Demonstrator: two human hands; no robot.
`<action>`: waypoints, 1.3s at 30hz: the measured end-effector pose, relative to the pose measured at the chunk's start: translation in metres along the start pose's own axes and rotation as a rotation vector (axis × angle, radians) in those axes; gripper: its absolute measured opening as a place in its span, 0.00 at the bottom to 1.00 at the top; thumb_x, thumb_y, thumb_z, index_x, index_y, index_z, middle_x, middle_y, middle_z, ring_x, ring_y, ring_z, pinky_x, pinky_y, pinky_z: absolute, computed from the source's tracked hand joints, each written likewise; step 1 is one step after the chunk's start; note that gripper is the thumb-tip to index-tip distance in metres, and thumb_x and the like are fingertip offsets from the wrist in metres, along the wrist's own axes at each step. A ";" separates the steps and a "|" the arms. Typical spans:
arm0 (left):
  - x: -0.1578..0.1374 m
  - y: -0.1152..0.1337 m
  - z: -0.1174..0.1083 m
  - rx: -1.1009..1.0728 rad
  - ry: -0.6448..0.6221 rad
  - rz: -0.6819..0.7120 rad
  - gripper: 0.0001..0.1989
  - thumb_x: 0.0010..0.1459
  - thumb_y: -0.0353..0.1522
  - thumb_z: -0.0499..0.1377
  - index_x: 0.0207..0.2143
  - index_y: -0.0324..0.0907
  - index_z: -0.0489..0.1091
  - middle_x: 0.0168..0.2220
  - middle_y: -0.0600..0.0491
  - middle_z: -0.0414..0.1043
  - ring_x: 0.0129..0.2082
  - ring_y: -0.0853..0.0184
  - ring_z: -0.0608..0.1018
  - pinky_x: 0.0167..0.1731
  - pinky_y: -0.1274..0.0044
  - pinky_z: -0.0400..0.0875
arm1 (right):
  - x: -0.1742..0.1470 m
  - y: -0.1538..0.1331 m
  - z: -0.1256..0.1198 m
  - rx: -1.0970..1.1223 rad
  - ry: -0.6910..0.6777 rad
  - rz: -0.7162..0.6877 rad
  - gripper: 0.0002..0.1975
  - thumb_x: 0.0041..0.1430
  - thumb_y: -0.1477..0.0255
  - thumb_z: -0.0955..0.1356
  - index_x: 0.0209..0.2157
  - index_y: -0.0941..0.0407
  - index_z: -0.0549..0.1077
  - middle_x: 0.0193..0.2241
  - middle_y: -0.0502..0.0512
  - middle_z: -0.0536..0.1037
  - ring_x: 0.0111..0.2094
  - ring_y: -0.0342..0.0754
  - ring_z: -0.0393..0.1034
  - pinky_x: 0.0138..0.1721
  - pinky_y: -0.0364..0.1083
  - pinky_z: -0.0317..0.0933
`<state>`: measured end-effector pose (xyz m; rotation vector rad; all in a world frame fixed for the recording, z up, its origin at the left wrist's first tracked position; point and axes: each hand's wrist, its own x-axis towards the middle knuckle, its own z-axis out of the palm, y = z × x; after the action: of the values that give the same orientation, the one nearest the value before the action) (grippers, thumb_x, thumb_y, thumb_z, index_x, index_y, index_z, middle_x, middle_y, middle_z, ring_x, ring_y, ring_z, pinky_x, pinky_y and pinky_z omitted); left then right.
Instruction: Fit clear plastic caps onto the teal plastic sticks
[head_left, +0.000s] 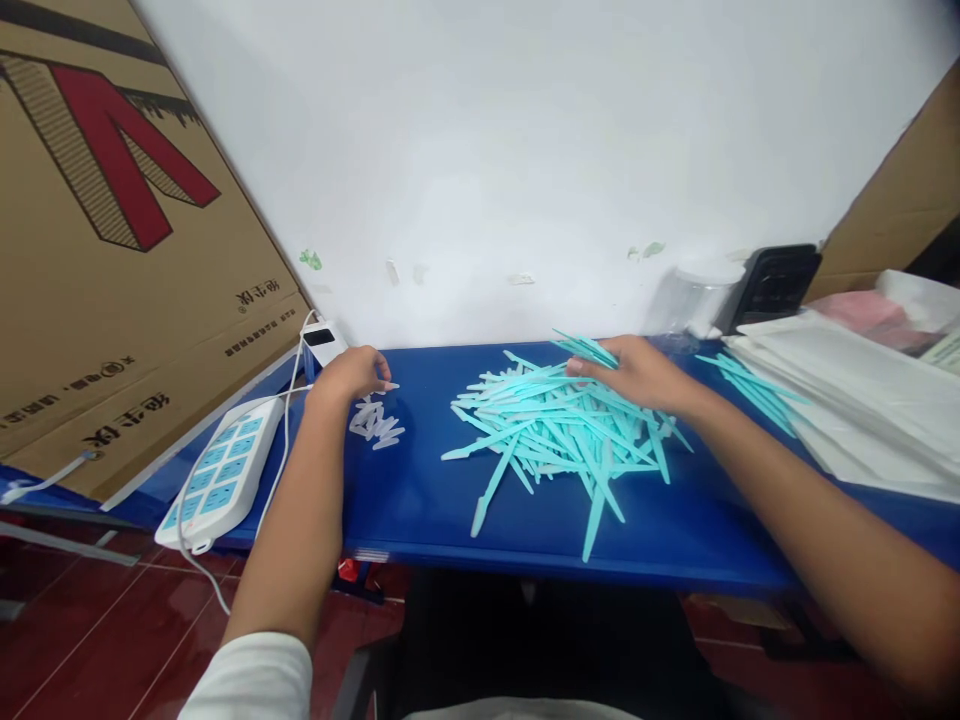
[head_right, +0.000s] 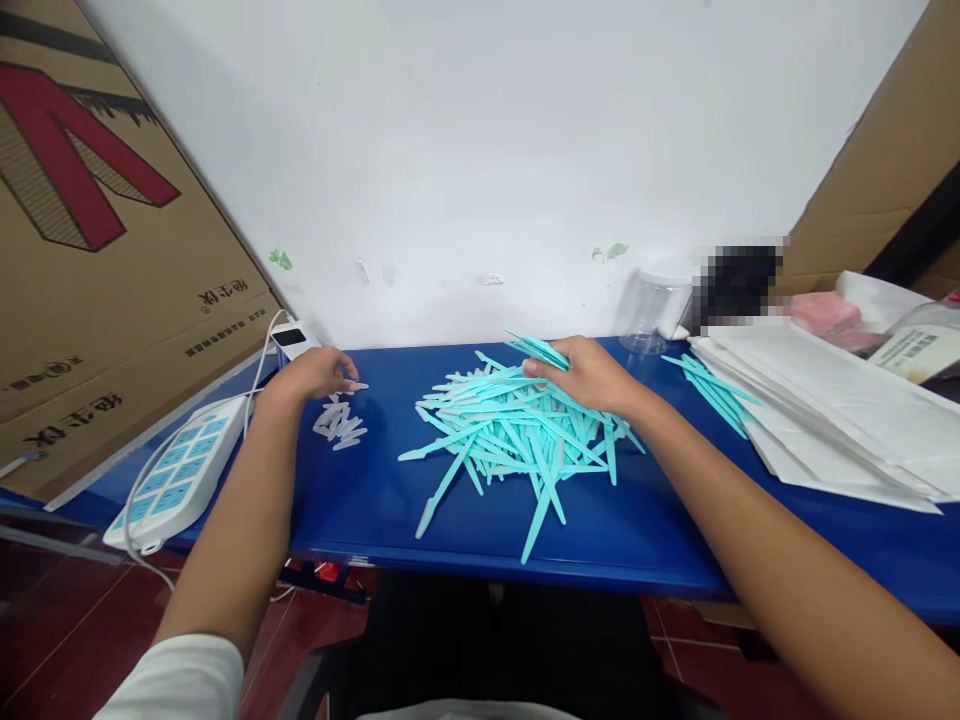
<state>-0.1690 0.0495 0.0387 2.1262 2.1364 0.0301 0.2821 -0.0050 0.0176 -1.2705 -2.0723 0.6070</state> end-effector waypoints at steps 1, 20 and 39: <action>0.002 0.000 0.003 0.012 0.034 0.007 0.14 0.48 0.39 0.72 0.38 0.45 0.81 0.36 0.48 0.82 0.33 0.59 0.80 0.31 0.75 0.67 | 0.000 -0.001 0.001 0.023 -0.014 0.008 0.23 0.64 0.50 0.68 0.35 0.55 0.83 0.35 0.56 0.85 0.37 0.56 0.79 0.39 0.50 0.68; 0.023 0.009 0.031 -0.034 0.069 0.159 0.07 0.60 0.34 0.63 0.39 0.42 0.76 0.40 0.47 0.81 0.39 0.61 0.80 0.38 0.75 0.69 | -0.003 -0.009 -0.002 0.177 0.030 0.037 0.24 0.66 0.45 0.64 0.33 0.52 0.63 0.23 0.48 0.71 0.22 0.44 0.60 0.27 0.46 0.57; -0.024 0.137 0.067 -1.232 0.072 0.506 0.22 0.53 0.45 0.73 0.41 0.38 0.76 0.36 0.45 0.82 0.32 0.64 0.82 0.32 0.75 0.75 | -0.005 -0.013 -0.013 0.333 -0.107 0.082 0.28 0.66 0.44 0.64 0.29 0.55 0.72 0.15 0.48 0.66 0.16 0.43 0.60 0.20 0.45 0.58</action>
<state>-0.0261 0.0213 -0.0113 1.7062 0.9671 1.1253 0.2849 -0.0140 0.0343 -1.1529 -1.9082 1.0292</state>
